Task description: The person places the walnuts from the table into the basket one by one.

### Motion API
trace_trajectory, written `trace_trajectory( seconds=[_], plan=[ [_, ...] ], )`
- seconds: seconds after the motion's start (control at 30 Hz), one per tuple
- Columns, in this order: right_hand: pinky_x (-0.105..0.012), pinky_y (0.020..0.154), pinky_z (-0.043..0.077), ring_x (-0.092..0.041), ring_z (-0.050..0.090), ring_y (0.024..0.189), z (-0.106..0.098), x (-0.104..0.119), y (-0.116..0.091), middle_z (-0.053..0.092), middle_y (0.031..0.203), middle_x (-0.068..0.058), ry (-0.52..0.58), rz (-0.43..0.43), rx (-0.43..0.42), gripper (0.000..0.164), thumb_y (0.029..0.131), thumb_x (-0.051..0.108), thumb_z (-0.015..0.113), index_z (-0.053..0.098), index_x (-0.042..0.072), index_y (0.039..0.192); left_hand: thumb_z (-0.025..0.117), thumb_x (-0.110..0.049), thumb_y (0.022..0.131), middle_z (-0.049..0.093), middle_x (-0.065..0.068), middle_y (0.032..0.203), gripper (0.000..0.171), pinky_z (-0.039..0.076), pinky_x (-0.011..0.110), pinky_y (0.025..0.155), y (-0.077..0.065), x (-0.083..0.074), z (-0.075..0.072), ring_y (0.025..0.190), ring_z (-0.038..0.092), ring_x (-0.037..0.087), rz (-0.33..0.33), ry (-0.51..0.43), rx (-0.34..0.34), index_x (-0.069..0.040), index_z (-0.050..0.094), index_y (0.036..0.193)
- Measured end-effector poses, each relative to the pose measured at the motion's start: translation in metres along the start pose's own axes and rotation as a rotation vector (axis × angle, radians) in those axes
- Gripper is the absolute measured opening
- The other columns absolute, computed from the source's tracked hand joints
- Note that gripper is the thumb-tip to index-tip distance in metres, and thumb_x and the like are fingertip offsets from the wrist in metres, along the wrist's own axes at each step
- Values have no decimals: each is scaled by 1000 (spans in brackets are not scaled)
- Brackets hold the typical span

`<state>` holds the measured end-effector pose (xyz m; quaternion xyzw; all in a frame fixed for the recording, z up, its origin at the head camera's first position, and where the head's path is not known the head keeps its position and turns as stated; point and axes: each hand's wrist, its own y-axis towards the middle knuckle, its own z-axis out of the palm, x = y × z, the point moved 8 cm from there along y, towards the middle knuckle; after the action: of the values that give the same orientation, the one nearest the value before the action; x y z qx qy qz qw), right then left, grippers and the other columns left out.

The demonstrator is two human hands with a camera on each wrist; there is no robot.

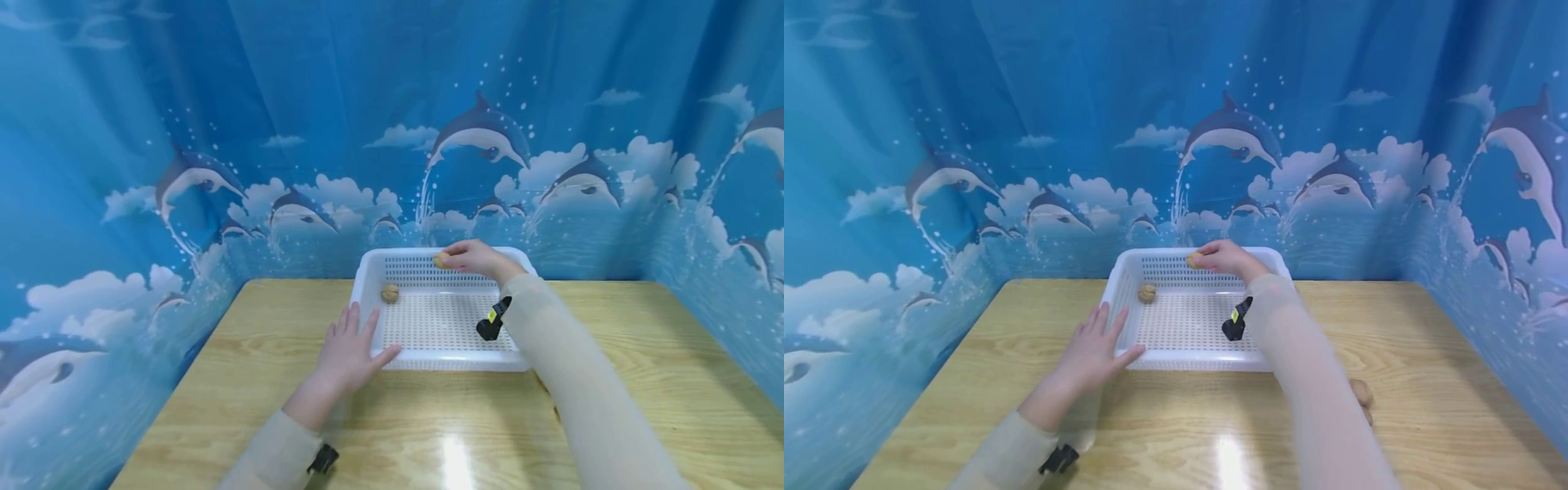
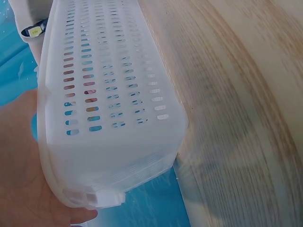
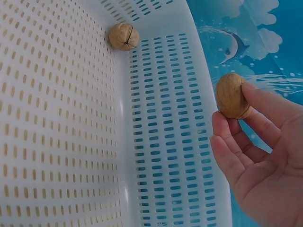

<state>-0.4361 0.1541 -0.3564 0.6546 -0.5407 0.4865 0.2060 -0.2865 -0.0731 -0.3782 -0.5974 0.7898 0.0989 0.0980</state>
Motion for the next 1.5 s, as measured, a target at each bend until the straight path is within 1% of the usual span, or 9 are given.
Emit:
trace_trajectory(
  seconds=[0.2,0.47,0.67,0.8,1.0,1.17,1.37,1.43,1.5],
  plan=[
    [-45,103,36,-27,42,125,7,-16,18,47,136,-8,-59,34,-21,49,91,35,60,49,12,134,41,-67,87,6,22,153,83,11,57,109,-2,0,0,139,3,39,-4,10,7,-15,23,149],
    [-48,102,36,-25,46,120,26,-23,28,56,125,-6,-156,45,-11,40,90,34,62,59,14,124,38,-70,86,6,21,153,86,11,57,109,-2,1,7,139,3,39,-8,7,13,-15,23,149],
    [-48,99,39,-25,50,113,33,-27,38,59,118,-6,-216,73,-23,38,86,35,66,63,13,118,40,-68,86,5,21,153,84,10,57,109,-2,1,8,139,2,39,-16,7,6,-15,23,149],
    [-45,96,43,-24,53,109,37,-29,45,61,114,-6,-278,111,-20,34,85,30,69,65,11,113,41,-67,87,6,22,153,83,11,57,109,-2,1,4,139,3,39,-12,11,-6,-15,24,149],
    [-37,83,50,-20,57,93,53,-28,51,62,103,-7,-385,95,40,33,89,20,65,61,3,117,41,-68,86,7,21,153,84,13,57,109,-1,0,3,139,4,39,-10,14,-8,-15,24,149],
    [-31,73,51,-16,57,79,67,-24,57,63,90,-6,-453,57,71,34,90,20,63,60,1,118,41,-68,86,8,22,153,84,15,57,108,-1,0,2,139,4,39,-5,20,-17,-15,25,149],
    [-32,77,53,-19,61,88,69,-22,59,64,102,-10,-424,59,30,31,90,16,62,60,0,117,40,-68,86,8,22,153,83,16,57,108,-1,-1,1,139,5,40,1,20,-28,-15,24,149],
    [-33,82,51,-22,60,95,69,-18,52,62,109,-13,-398,43,18,33,92,14,60,58,-2,120,41,-67,87,8,22,153,83,16,57,108,-1,-1,1,139,5,40,7,13,-30,-15,24,149],
    [-35,88,49,-22,58,102,68,-15,46,59,117,-13,-373,17,3,36,92,15,59,55,0,125,40,-68,86,8,23,153,83,16,57,108,-1,0,2,139,6,40,7,17,-28,-15,24,149]
  ],
)
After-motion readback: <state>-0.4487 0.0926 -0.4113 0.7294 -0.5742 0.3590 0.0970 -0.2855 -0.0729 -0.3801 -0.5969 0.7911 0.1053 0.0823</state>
